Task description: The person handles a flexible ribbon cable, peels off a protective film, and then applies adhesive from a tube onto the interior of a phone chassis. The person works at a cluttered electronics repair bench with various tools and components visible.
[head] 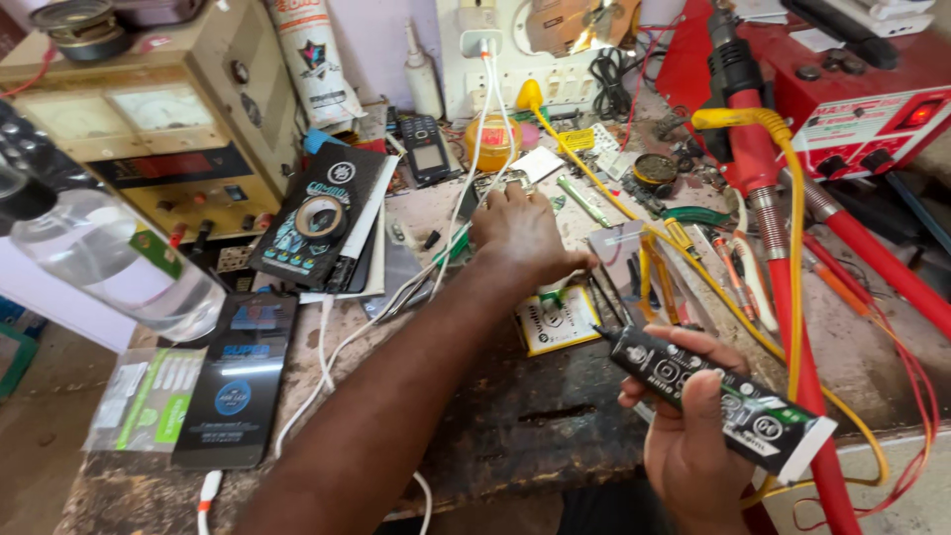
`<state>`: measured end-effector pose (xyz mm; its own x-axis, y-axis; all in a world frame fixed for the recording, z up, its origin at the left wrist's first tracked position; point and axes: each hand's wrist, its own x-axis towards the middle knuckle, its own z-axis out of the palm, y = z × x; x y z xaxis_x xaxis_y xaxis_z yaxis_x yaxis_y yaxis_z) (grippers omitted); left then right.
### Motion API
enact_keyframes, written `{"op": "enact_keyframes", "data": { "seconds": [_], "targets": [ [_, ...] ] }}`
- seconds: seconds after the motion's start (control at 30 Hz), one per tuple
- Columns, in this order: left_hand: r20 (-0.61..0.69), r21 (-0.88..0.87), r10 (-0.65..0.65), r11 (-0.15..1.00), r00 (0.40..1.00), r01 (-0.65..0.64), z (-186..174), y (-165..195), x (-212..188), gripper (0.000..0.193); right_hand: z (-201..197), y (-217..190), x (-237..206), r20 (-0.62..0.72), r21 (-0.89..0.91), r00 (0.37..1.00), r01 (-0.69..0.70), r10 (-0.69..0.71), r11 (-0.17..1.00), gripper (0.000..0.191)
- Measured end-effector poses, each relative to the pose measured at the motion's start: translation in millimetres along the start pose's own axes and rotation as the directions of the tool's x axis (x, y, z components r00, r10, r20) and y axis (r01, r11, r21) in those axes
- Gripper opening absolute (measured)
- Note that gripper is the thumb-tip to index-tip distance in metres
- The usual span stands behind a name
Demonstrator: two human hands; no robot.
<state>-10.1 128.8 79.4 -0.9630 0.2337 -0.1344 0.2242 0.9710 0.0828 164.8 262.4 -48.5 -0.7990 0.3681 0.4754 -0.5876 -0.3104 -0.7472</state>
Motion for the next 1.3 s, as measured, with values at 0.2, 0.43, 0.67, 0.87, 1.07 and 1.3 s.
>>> {"op": "enact_keyframes", "data": {
  "seconds": [0.2,0.43,0.67,0.87,1.07,1.3],
  "targets": [
    [-0.007,-0.008,0.235,0.972,0.972,-0.235,23,-17,5,0.065,-9,4,3,-0.015,0.035,1.000,-0.002,0.002,0.999,0.049],
    [-0.197,0.023,0.399,0.915,0.895,-0.403,39,-29,7,0.029,-11,4,4,-0.005,0.045,1.000,0.009,-0.009,0.999,0.046],
    [-0.449,0.170,0.540,0.834,0.712,-0.525,54,-51,3,0.016,-2,-2,7,-0.003,0.010,0.993,-0.116,0.116,0.993,0.045],
    [-0.605,0.226,0.549,0.813,0.576,-0.537,64,-56,-2,0.029,3,-2,5,-0.015,-0.019,0.989,-0.145,0.145,0.989,0.039],
    [-0.233,0.229,0.585,0.810,0.777,-0.541,53,-53,9,0.012,3,-2,5,0.000,-0.044,0.989,-0.150,0.151,0.988,0.038],
    [-0.530,0.306,0.631,0.766,0.567,-0.566,54,-57,4,0.054,2,-5,6,0.022,-0.078,0.988,-0.149,0.151,0.986,0.037]
  ]
}}
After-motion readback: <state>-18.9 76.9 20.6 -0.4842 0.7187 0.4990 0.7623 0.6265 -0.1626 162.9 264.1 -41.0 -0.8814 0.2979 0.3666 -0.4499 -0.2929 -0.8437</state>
